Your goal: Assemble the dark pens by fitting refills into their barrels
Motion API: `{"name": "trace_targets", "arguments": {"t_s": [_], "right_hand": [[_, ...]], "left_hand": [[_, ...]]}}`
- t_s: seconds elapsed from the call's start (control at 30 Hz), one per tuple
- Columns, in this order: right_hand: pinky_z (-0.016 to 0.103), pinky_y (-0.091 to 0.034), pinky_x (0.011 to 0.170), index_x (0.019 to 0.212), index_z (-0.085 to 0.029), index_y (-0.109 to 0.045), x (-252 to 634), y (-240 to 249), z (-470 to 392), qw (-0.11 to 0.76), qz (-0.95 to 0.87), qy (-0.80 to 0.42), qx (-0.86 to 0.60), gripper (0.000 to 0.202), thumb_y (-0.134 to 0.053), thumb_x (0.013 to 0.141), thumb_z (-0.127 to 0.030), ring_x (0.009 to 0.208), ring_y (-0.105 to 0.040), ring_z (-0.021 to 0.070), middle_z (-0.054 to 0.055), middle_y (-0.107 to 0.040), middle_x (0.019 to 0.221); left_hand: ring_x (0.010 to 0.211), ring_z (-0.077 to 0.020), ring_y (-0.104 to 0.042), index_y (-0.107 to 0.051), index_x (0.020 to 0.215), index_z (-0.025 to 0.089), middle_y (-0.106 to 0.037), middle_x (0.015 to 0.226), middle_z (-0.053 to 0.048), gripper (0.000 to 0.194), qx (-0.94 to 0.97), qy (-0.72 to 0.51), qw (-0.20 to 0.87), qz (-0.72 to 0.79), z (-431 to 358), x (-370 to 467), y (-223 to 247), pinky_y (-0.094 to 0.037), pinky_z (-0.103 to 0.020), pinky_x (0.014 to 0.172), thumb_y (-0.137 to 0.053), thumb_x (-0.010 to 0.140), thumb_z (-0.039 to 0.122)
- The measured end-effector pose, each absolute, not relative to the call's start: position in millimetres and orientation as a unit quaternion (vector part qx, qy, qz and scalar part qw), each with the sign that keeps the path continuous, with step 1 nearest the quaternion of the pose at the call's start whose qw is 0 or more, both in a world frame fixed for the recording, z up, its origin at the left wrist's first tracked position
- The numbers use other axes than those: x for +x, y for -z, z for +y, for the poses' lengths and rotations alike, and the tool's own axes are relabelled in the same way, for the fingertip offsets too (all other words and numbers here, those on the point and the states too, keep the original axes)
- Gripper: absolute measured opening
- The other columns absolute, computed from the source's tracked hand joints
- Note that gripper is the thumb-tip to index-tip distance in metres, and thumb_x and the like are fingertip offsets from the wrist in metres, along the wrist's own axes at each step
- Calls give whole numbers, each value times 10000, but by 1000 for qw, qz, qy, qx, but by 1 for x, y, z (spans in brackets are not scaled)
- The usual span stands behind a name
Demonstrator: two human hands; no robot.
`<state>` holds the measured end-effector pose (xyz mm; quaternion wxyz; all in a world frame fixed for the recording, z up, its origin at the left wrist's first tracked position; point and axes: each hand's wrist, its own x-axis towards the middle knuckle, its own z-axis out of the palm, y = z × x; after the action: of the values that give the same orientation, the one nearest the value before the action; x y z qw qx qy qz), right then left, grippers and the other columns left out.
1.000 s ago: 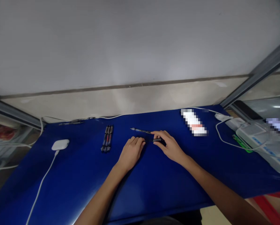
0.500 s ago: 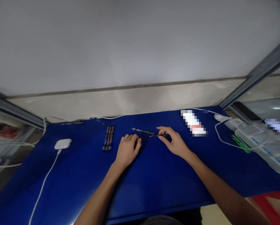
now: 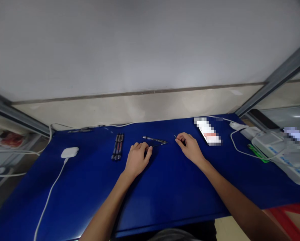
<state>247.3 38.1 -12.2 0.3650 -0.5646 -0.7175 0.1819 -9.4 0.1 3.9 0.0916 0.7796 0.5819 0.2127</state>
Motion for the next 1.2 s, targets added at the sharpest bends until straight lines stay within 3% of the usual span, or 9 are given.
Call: {"name": "trace_targets", "arguments": {"t_s": [0.27, 0.43, 0.6, 0.9, 1.1, 1.2], "right_hand": [[368, -445, 804, 965, -229, -633, 240, 7, 31, 378, -730, -154, -548, 164, -492, 961, -313, 878, -577, 211, 45, -661, 924], [360, -405, 799, 728, -218, -607, 227, -6, 18, 364, -771, -211, -478, 381, -373, 1017, -305, 764, -579, 173, 6, -644, 736], [327, -437, 767, 702, -217, -594, 220, -8, 11, 355, -785, -270, -430, 333, -457, 989, -313, 725, -557, 159, -1, -615, 698], [317, -433, 723, 842, -239, -660, 225, -3, 19, 390, -750, -289, -450, 94, -623, 902, -301, 774, -541, 166, 9, -656, 830], [310, -438, 707, 726, -224, -650, 226, -5, 17, 372, -739, -325, -459, 259, -547, 947, -311, 766, -570, 166, 7, -653, 742], [307, -447, 708, 772, -223, -653, 226, -5, 17, 383, -739, -317, -454, 192, -585, 925, -317, 778, -565, 165, 11, -655, 785]], "left_hand": [[791, -201, -509, -546, 818, 205, -632, 775, -16, 319, 798, -199, 94, 561, -5, -3, -6, -336, -336, 744, -384, 990, 421], [794, -195, -499, -555, 833, 204, -633, 779, -12, 314, 799, -200, 97, 558, -5, -2, -5, -334, -336, 750, -398, 988, 428], [785, -193, -492, -550, 822, 205, -628, 773, -10, 326, 804, -204, 104, 548, -5, -3, -4, -332, -336, 750, -400, 985, 444], [821, -201, -496, -572, 929, 213, -644, 850, -20, 237, 810, -204, 106, 540, -2, -7, -7, -336, -347, 762, -393, 990, 356], [810, -197, -496, -576, 894, 217, -645, 834, -16, 237, 816, -195, 99, 535, -3, -6, -9, -330, -342, 747, -396, 984, 342], [817, -198, -493, -581, 902, 214, -646, 837, -23, 245, 819, -192, 96, 531, -4, -6, -9, -327, -346, 751, -390, 985, 343]]}}
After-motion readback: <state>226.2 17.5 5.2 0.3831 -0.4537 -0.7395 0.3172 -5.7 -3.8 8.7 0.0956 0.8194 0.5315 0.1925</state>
